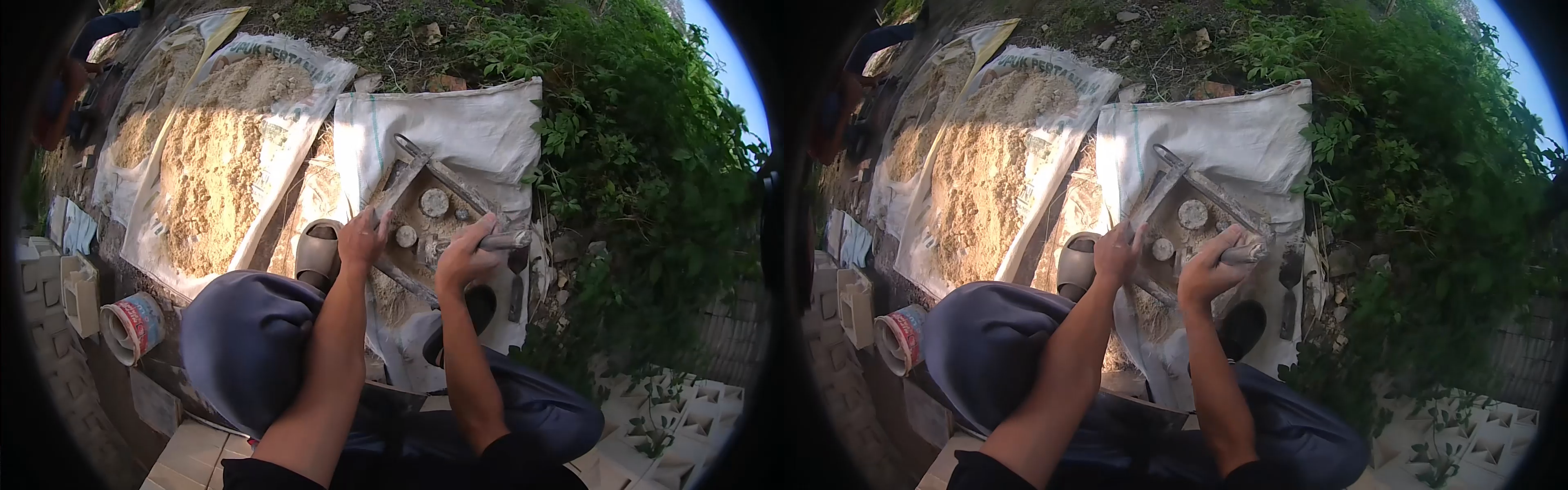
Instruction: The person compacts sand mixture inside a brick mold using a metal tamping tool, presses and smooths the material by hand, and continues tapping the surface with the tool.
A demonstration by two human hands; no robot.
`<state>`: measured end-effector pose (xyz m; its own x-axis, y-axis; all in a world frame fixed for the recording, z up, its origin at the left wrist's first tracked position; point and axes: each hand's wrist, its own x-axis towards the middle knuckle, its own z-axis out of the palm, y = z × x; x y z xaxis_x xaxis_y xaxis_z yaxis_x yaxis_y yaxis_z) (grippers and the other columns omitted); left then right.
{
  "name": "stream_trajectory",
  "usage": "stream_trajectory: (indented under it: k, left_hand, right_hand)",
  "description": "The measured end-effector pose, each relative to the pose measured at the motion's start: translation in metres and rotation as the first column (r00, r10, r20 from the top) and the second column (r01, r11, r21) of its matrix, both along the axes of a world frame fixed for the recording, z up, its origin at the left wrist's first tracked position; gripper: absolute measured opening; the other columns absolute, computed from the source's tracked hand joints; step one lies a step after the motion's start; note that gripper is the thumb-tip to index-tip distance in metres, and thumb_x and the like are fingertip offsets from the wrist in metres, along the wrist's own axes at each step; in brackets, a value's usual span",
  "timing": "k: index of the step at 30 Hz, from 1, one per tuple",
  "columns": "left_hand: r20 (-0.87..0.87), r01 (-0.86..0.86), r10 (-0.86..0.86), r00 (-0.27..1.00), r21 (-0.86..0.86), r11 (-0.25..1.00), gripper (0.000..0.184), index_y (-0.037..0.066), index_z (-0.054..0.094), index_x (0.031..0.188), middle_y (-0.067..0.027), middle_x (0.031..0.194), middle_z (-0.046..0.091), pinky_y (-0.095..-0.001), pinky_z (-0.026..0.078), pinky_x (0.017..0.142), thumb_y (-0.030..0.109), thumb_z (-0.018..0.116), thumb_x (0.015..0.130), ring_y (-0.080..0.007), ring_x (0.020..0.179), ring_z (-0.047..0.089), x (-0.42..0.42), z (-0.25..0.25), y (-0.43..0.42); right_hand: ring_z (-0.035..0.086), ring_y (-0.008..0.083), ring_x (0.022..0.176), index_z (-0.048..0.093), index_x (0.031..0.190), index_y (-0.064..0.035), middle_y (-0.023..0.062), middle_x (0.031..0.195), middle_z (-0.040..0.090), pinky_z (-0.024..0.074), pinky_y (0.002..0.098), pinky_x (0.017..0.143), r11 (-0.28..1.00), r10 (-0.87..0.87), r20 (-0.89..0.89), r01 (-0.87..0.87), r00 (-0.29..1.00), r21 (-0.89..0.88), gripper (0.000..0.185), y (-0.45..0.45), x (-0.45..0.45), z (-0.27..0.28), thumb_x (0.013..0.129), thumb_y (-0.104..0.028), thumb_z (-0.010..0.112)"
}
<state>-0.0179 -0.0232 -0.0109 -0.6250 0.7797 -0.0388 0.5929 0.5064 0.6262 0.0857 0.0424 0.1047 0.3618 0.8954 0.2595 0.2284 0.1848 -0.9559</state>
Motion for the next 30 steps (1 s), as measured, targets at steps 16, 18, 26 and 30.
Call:
stream_trajectory:
  k: [16, 18, 26, 30]
  left_hand:
    - [0.022, -0.028, 0.029, 0.999, -0.052, 0.998, 0.047, 0.005, 0.063, 0.104, -0.0167, 0.093, 0.068, -0.0421, 0.051, 0.074, 0.049, 0.051, 0.09, -0.033, 0.084, 0.065, -0.001, 0.005, 0.002]
    - [0.074, -0.003, 0.01, 0.997, -0.086, 0.996, 0.05, 0.005, 0.062, 0.106, -0.017, 0.095, 0.068, -0.0419, 0.051, 0.077, 0.051, 0.049, 0.09, -0.0326, 0.088, 0.065, -0.002, 0.009, 0.002]
    - [0.099, 0.003, 0.009, 0.995, -0.114, 0.993, 0.049, 0.004, 0.062, 0.108, -0.0181, 0.096, 0.067, -0.0424, 0.051, 0.077, 0.049, 0.051, 0.09, -0.0344, 0.088, 0.065, -0.009, 0.015, 0.005]
    - [0.021, -0.054, 0.054, 0.998, 0.034, 0.998, 0.047, 0.004, 0.064, 0.101, -0.0203, 0.081, 0.067, -0.0434, 0.05, 0.069, 0.048, 0.054, 0.089, -0.036, 0.077, 0.065, 0.0, 0.0, 0.002]
  right_hand:
    - [0.038, 0.0067, 0.049, 0.05, 0.075, -0.0009, -0.0005, 0.056, 0.044, 0.0312, 0.0228, 0.047, 0.839, 0.541, -0.047, -0.536, 0.84, 0.092, 0.028, -0.007, 0.026, 0.02, 0.096, -0.02, 0.052]
    - [0.036, 0.0064, 0.05, 0.049, 0.069, -0.0023, -0.0009, 0.056, 0.043, 0.0292, 0.0234, 0.047, 0.733, 0.678, -0.201, -0.669, 0.707, 0.119, 0.031, 0.01, 0.033, 0.03, 0.095, -0.019, 0.052]
    - [0.022, 0.0087, 0.037, 0.027, 0.05, -0.0116, -0.0021, 0.044, 0.03, 0.0206, 0.0278, 0.039, 0.91, 0.381, -0.449, -0.413, 0.808, 0.03, 0.051, 0.01, 0.024, 0.075, 0.096, -0.017, 0.047]
    - [0.025, 0.0094, 0.038, 0.029, 0.05, -0.0104, -0.0016, 0.044, 0.03, 0.0218, 0.0276, 0.04, 0.926, 0.36, -0.41, -0.374, 0.838, 0.048, 0.05, 0.005, 0.028, 0.093, 0.096, -0.017, 0.048]
